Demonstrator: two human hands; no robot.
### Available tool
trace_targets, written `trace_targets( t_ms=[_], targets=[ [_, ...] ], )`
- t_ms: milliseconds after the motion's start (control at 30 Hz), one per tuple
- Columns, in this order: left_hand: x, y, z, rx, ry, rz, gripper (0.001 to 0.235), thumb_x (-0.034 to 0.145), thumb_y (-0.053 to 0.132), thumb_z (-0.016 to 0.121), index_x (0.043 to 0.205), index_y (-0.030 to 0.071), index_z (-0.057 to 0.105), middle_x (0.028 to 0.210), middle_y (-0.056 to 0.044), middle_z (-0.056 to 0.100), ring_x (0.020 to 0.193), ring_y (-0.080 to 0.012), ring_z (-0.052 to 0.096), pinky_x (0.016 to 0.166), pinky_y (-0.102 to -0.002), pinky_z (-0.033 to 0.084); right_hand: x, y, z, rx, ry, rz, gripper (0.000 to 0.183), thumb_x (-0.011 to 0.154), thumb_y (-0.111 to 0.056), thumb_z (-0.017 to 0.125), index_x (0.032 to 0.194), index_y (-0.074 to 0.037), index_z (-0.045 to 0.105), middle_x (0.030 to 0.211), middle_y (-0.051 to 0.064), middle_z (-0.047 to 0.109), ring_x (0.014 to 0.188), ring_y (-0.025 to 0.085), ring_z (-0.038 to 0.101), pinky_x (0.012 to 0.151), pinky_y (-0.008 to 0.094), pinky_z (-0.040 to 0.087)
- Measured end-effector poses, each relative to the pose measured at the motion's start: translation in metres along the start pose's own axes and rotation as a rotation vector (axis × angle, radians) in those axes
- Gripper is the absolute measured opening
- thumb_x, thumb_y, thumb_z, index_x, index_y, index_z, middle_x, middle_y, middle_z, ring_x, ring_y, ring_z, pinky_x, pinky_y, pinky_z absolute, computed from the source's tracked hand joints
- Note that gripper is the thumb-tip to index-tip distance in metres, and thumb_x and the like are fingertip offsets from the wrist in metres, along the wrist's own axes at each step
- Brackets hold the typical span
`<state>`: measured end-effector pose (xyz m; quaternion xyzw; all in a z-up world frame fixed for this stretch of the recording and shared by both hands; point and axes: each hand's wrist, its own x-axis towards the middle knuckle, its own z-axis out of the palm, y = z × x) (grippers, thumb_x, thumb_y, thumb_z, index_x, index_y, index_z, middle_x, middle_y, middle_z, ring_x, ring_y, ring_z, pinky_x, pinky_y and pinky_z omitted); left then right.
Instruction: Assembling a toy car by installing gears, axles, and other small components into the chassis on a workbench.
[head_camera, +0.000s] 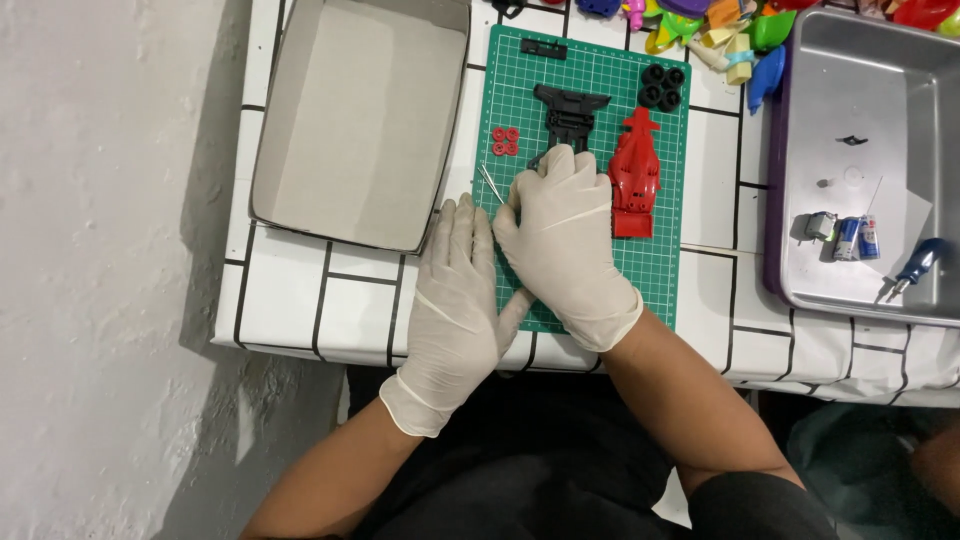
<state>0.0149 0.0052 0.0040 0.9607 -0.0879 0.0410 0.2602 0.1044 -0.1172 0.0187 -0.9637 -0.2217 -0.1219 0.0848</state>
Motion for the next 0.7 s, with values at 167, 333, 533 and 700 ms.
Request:
trace_targets(
  t_ms=[167,333,533,700],
  targets=[
    [0.001,0.0,-0.001,-0.025,-0.003,-0.002,0.092,0.089,0.041,0.071,0.149,-0.017,0.029,0.155,-0.035,0.028,0.151,-0.049,0.018,0.125,-0.053,0.014,-0.002,-0.002,-0.005,0.026,0.001,0.0,0.016,0.074,-0.022,0.077,0.07,-0.013,0.065,0.089,0.006,0.045,0.084,0.028,0.052,0.066,0.038,0.036],
    [0.001,0.002,-0.001,0.018,-0.015,-0.015,0.094,0.089,0.043,0.071,0.15,-0.016,0.03,0.155,-0.035,0.027,0.151,-0.0481,0.018,0.124,-0.053,0.015,-0.003,0.0,-0.01,0.034,-0.006,0.011,0.015,0.077,-0.023,0.077,0.071,-0.014,0.067,0.09,0.004,0.045,0.085,0.025,0.052,0.066,0.036,0.037],
    [0.002,0.007,-0.007,0.029,-0.011,-0.043,0.091,0.093,0.048,0.068,0.15,-0.013,0.032,0.154,-0.033,0.029,0.15,-0.0481,0.022,0.122,-0.053,0.022,-0.014,0.021,-0.047,0.247,0.155,0.007,0.008,0.083,-0.006,0.073,0.083,-0.013,0.069,0.095,0.005,0.044,0.094,0.032,0.054,0.075,0.041,0.043],
    [0.002,0.01,-0.008,0.066,0.013,-0.059,0.091,0.092,0.052,0.068,0.149,-0.012,0.037,0.151,-0.032,0.034,0.149,-0.0475,0.027,0.12,-0.054,0.027,-0.04,0.046,-0.072,0.417,0.305,0.071,0.023,0.088,0.008,0.071,0.099,-0.013,0.068,0.111,0.007,0.048,0.112,0.034,0.05,0.093,0.044,0.044]
  ],
)
